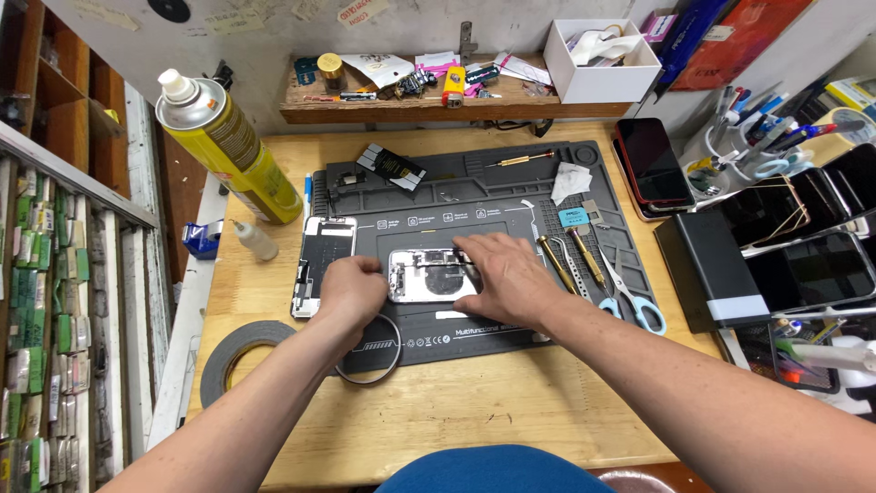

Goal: The person uses a screwdriver to remove screws from a disassembled smartphone, then installs a new battery into the phone chassis. The person continues to remove screws from another phone frame.

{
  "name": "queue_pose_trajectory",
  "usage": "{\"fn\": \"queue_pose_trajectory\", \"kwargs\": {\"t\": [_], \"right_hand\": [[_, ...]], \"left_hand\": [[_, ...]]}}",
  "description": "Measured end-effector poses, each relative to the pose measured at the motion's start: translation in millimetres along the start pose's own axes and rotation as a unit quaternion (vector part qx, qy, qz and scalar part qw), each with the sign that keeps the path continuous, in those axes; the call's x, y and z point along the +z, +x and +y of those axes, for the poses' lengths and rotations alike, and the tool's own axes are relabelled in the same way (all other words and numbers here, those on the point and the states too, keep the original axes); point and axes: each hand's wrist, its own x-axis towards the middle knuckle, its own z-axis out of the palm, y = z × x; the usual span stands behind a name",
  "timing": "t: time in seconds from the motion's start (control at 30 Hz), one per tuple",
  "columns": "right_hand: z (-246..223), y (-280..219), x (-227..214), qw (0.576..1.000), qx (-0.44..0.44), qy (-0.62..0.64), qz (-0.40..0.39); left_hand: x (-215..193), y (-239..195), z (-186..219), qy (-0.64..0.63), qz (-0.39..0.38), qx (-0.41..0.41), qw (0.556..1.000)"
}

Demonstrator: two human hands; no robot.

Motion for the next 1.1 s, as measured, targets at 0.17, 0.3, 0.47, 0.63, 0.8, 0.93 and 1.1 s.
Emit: {"fn": "queue_pose_trajectory", "kwargs": {"t": [0.17,0.3,0.47,0.63,0.8,0.93,1.1], "right_hand": [[-4.6,-9.1,-1.3,0.999,0.023,0.006,0.028],[-7.0,-10.6,-1.5,0.999,0.017,0.013,0.048],[-6.8,-9.0,-6.0,0.998,0.046,0.029,0.035],[-7.9,-4.5,-10.2,0.998,0.043,0.049,0.027],[-9.0,-4.6,-12.8,0.998,0.040,0.045,0.027],[-13.5,-6.4,-13.1,0.997,0.067,0.046,0.011],[-15.3,-3.4,-14.6,0.998,0.055,0.030,0.015]], "left_hand": [[5.9,-4.2,5.9,0.077,-0.004,0.029,0.997],[4.7,-7.8,6.0,0.115,0.017,0.083,0.990],[6.4,-6.9,9.2,0.120,0.034,0.091,0.988],[5.8,-8.1,11.5,0.123,0.037,0.090,0.988],[6.0,-12.4,11.9,0.120,0.042,0.095,0.987],[7.1,-15.9,10.7,0.109,0.042,0.103,0.988],[7.1,-10.6,9.1,0.102,0.047,0.101,0.989]]}}
